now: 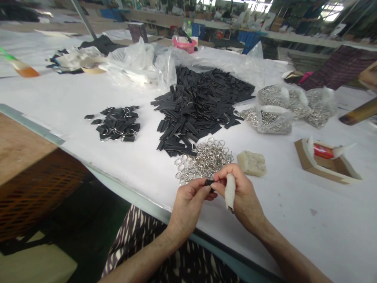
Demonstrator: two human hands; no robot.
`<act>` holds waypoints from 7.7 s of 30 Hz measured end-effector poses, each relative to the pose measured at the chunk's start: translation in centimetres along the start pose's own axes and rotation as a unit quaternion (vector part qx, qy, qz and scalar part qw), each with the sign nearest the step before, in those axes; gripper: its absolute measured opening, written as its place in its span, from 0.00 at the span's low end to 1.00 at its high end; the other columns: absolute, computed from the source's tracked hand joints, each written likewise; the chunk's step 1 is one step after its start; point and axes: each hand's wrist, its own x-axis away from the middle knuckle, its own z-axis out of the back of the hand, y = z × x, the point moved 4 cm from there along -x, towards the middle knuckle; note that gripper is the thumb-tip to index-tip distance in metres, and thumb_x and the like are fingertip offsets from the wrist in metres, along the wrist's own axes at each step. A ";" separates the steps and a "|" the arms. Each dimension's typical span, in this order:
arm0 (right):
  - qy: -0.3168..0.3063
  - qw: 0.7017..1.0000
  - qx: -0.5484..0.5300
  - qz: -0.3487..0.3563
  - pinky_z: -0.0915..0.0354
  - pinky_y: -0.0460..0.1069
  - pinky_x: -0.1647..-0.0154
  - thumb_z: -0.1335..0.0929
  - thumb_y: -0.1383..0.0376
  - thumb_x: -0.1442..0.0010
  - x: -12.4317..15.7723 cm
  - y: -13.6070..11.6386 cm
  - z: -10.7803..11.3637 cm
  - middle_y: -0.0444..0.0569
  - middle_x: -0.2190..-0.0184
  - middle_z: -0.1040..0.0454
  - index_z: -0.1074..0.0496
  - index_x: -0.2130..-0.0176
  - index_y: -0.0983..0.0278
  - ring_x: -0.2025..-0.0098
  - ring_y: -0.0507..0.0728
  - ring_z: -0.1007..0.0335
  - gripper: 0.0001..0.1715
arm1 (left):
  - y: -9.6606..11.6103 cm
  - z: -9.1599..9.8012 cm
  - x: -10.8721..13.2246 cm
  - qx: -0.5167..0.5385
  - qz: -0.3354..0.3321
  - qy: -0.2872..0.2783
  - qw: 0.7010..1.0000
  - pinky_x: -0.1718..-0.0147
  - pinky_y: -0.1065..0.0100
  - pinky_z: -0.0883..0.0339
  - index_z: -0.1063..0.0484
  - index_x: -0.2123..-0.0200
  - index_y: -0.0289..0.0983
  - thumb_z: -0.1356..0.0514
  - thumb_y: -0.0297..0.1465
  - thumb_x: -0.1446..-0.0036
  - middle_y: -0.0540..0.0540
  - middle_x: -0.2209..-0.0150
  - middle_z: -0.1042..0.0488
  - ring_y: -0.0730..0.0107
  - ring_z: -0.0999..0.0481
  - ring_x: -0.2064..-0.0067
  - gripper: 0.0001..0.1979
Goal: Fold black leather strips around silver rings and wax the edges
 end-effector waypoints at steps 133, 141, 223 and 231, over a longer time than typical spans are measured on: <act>-0.015 0.985 -0.121 -0.124 0.59 0.44 0.83 0.31 0.64 0.51 -1.1 -1.0 5.8 0.42 0.84 0.37 0.33 0.77 0.64 0.82 0.47 0.51 0.09 | -0.3 -0.5 -0.7 0.050 0.094 -0.081 0.991 0.68 0.72 0.28 0.27 0.70 0.31 0.41 0.30 0.47 0.44 0.72 0.24 0.70 0.24 0.71 0.08; -0.045 0.989 -0.092 -0.109 0.56 0.44 0.81 0.33 0.66 0.49 -1.2 -0.2 5.0 0.42 0.83 0.36 0.33 0.78 0.65 0.80 0.47 0.49 0.08 | 0.0 -0.8 -0.5 0.055 0.114 -0.094 0.987 0.69 0.71 0.28 0.28 0.70 0.30 0.40 0.31 0.49 0.43 0.71 0.24 0.69 0.24 0.72 0.08; 0.091 0.992 0.084 0.004 0.44 0.50 0.73 0.32 0.52 0.43 -1.6 0.9 6.1 0.45 0.79 0.32 0.30 0.63 0.60 0.72 0.57 0.38 0.14 | 11.4 20.4 -6.8 0.153 -0.153 0.399 0.891 0.65 0.74 0.28 0.38 0.74 0.32 0.51 0.13 0.46 0.46 0.73 0.32 0.73 0.26 0.67 0.11; 0.074 0.993 0.094 0.003 0.43 0.49 0.75 0.32 0.54 0.42 -1.6 1.6 5.7 0.42 0.78 0.33 0.30 0.62 0.58 0.77 0.53 0.41 0.12 | 6.1 8.0 -8.2 -0.481 -0.313 0.046 0.818 0.46 0.53 0.42 0.26 0.63 0.35 0.45 0.23 0.45 0.41 0.55 0.27 0.56 0.35 0.47 0.09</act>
